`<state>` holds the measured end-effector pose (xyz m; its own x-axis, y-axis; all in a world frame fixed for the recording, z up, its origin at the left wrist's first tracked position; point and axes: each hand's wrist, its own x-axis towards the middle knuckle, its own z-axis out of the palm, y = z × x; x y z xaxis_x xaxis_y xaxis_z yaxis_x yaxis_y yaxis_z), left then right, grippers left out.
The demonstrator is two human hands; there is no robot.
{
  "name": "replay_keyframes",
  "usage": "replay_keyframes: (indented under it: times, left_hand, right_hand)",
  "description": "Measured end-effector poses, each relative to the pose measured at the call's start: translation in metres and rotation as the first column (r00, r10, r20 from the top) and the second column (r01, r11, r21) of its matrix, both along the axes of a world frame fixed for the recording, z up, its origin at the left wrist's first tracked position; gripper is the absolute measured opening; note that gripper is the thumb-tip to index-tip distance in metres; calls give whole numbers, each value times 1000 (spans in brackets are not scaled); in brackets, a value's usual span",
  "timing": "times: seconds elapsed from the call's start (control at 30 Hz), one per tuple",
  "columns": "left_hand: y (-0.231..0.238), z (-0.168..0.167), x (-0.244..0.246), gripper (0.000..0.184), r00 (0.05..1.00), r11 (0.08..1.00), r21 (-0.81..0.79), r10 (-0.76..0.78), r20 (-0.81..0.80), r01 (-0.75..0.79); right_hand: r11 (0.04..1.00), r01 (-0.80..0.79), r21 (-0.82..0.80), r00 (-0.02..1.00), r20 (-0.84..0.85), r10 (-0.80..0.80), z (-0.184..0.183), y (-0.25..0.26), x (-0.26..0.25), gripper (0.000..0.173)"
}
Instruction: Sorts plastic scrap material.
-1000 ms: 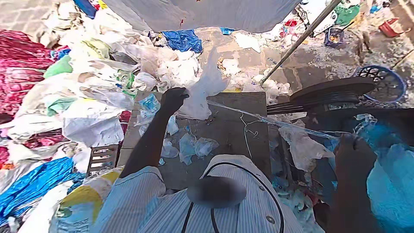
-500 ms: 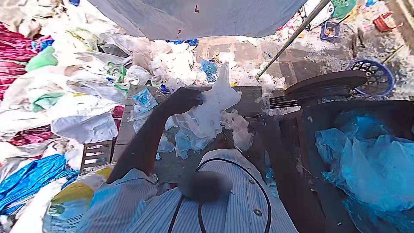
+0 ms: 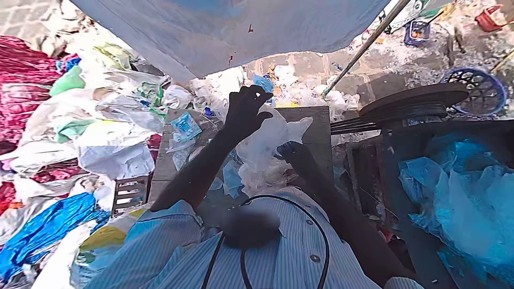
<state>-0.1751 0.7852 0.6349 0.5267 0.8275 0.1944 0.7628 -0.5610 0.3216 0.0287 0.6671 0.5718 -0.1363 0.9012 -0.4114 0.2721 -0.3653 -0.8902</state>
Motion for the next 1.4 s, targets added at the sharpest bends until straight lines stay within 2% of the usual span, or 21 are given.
replay_keyframes:
  times: [0.03, 0.1, 0.2, 0.23, 0.27, 0.33, 0.43, 0.53, 0.67, 0.77, 0.87, 0.93, 1.03, 1.1, 1.17, 1.23, 1.3, 1.4]
  left_hand:
    - [-11, -1, 7, 42, 997, 994, 88, 67, 44, -71]
    - [-39, -4, 17, 49, 982, 975, 155, 140, 125, -159]
    - [-79, -25, 28, 60, 990, 990, -19, 143, 11, -143]
    - [-85, -35, 31, 56, 992, 988, -92, 120, -50, -124]
    - [-88, -45, 31, 44, 991, 987, -123, 97, -94, -108]
    - [-80, -64, 25, 9, 990, 998, 1, 67, -127, -67]
    - [-50, -73, -4, 17, 984, 987, 155, 74, -163, -49]
    - [-19, -63, -36, 16, 947, 986, 130, 139, -289, -105]
    - [11, -49, -72, 16, 890, 979, 125, 200, -410, -162]
    - [30, -45, -108, 14, 879, 962, 202, 253, -405, -184]
    - [42, -43, -114, 15, 923, 963, 207, 232, -308, -173]
    - [52, -47, -108, 13, 949, 968, 67, 250, -194, -241]
    - [61, -57, -92, 23, 955, 948, -123, 283, -86, -292]
    - [56, -50, -66, 26, 951, 926, -222, 308, -17, -304]
    - [36, -38, -31, 28, 956, 908, -322, 292, 25, -269]
    - [5, -38, 3, 34, 977, 886, -435, 205, 56, -161]
    - [-26, -55, 34, 41, 994, 807, -588, 98, 51, -49]
    - [-59, -91, 78, 60, 1000, 603, -798, -3, -10, -6]
  right_hand:
    - [998, 63, -1, 998, -12, -63, -3, 1, -1, 23]
    - [984, 178, -4, 983, -33, -178, -6, 3, 0, 24]
    - [967, 251, -36, 964, -84, -253, -6, 0, 4, 25]
    - [971, 233, -48, 968, -85, -236, -5, -1, 6, 26]
    - [978, 197, -62, 977, -65, -201, -3, -2, 7, 27]
    - [992, 109, -70, 994, 13, -108, 2, -1, 11, 26]
    - [995, 61, -74, 994, 96, -54, 4, -6, 25, 26]
    - [995, 50, -85, 989, 141, -38, 6, -14, 49, 28]
    - [999, 40, -15, 982, 185, -36, 2, -32, 88, 28]
    - [996, 85, -41, 974, 212, -74, 12, -49, 118, 30]
    - [997, 59, -47, 978, 203, -48, 20, -58, 122, 28]
    - [996, 76, -53, 987, 145, -67, 25, -58, 122, 24]
    - [984, 167, -63, 985, -23, -168, 31, -56, 121, 19]
    - [980, 189, -66, 976, -95, -194, 36, -50, 118, 18]
    - [981, 183, -61, 975, -116, -189, 37, -44, 113, 15]
    - [976, 213, -44, 971, -99, -216, 35, -39, 105, 17]
    - [961, 273, -55, 958, -80, -276, 37, -38, 99, 20]
    - [938, 341, -65, 934, -88, -346, 46, -44, 98, 18]
